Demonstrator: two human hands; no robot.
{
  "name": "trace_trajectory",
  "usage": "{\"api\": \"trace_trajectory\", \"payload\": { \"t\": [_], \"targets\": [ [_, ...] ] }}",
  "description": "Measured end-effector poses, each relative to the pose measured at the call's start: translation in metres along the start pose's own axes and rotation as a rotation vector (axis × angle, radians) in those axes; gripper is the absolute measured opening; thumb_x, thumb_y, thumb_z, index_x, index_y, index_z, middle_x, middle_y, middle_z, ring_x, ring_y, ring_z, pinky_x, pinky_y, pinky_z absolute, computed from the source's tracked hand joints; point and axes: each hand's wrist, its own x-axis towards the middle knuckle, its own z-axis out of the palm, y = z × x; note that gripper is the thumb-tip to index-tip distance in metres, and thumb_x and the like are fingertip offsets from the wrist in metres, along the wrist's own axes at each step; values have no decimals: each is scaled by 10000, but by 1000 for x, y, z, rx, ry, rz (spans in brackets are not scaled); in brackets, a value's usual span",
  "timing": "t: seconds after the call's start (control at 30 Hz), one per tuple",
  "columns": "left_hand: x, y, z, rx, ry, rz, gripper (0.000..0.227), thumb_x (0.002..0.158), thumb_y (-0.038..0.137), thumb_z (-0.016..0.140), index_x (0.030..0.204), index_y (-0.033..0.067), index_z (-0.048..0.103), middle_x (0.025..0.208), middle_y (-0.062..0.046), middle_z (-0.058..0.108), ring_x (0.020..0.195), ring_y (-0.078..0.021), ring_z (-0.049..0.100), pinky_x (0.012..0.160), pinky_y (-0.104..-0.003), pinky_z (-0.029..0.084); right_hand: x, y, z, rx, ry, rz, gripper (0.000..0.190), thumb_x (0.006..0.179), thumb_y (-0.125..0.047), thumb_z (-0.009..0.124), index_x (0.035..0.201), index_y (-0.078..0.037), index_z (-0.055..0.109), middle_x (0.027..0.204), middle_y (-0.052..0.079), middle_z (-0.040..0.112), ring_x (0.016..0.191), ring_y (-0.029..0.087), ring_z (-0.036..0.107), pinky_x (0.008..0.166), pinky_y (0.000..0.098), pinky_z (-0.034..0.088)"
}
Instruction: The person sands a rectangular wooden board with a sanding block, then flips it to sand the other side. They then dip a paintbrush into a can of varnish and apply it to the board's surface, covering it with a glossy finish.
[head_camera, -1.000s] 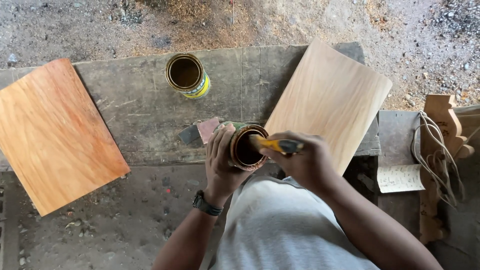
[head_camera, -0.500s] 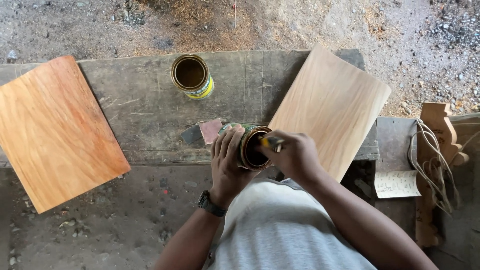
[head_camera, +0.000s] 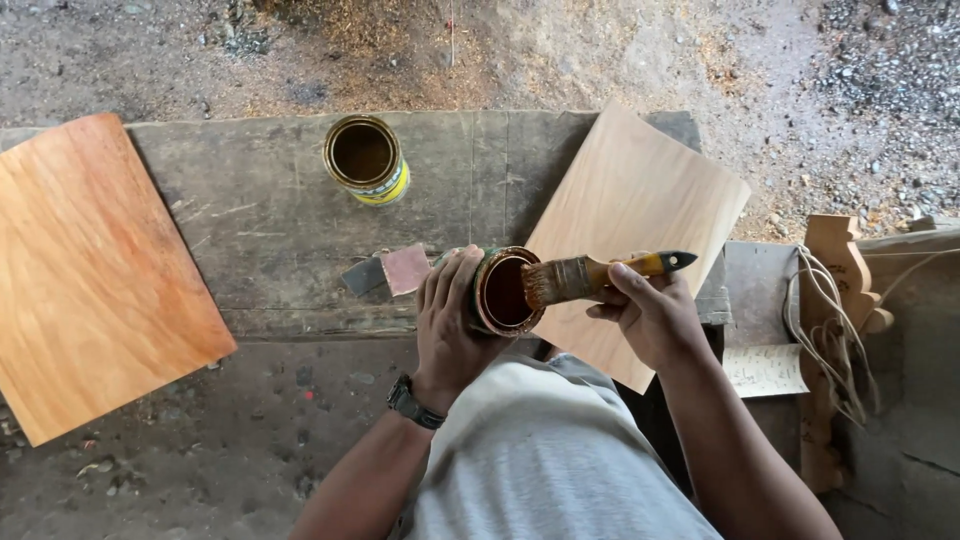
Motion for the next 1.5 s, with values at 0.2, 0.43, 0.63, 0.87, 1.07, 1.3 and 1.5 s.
{"api": "trace_trajectory", "payload": {
  "t": [0.2,0.43,0.63,0.87,1.07,1.3,1.5],
  "targets": [
    [2,7,13,118,-42,3,1155,601,454,1105,1648,121,751,1595,-126,804,1489,-418,762,1293,-559,538,-41,-67,69,-958,-255,-615,225,1052,-126,953,1265,-56,936,1183,214,963,1175,435,923,991,535,751],
    [-1,12,22,25,-130,-56,1207,576,408,1119,1682,115,734,1627,-157,783,1523,-462,733,1322,-613,518,-47,-102,74,-952,-451,-442,193,1037,-34,911,1230,-46,909,1174,292,958,1198,526,921,992,621,742],
    [-9,16,24,21,-158,-89,1240,553,414,1109,1702,148,726,1655,-127,776,1549,-435,725,1339,-612,513,-44,-96,58,-944,-482,-346,183,1026,-50,923,1208,-38,916,1188,303,964,1201,514,931,994,634,731],
    [-9,0,23,4,-134,-82,1239,550,358,1127,1697,123,724,1657,-162,774,1540,-453,730,1371,-575,499,-39,-103,49,-968,-443,-330,208,979,-88,975,1172,-40,915,1177,280,976,1167,498,942,951,622,725],
    [0,-5,12,-173,-54,-210,1223,601,412,1110,1715,132,692,1675,-161,735,1569,-468,705,1340,-601,540,27,-16,-61,-71,-202,-85,309,1149,-82,813,1434,37,805,1262,263,916,1109,416,933,942,531,772],
    [8,-9,25,-252,19,-300,1130,704,409,1155,1702,136,701,1590,-144,732,1504,-445,746,1281,-606,575,59,35,-98,357,-131,221,261,1204,-329,806,1291,-83,804,1070,139,894,987,341,903,891,422,698],
    [23,-42,48,99,295,-284,977,535,180,1117,1444,55,782,1213,-241,784,1134,-476,867,1027,-497,679,60,-1,-144,358,-100,133,276,1157,-243,833,1382,-93,777,1076,106,870,969,354,921,869,432,748]
  ]
}}
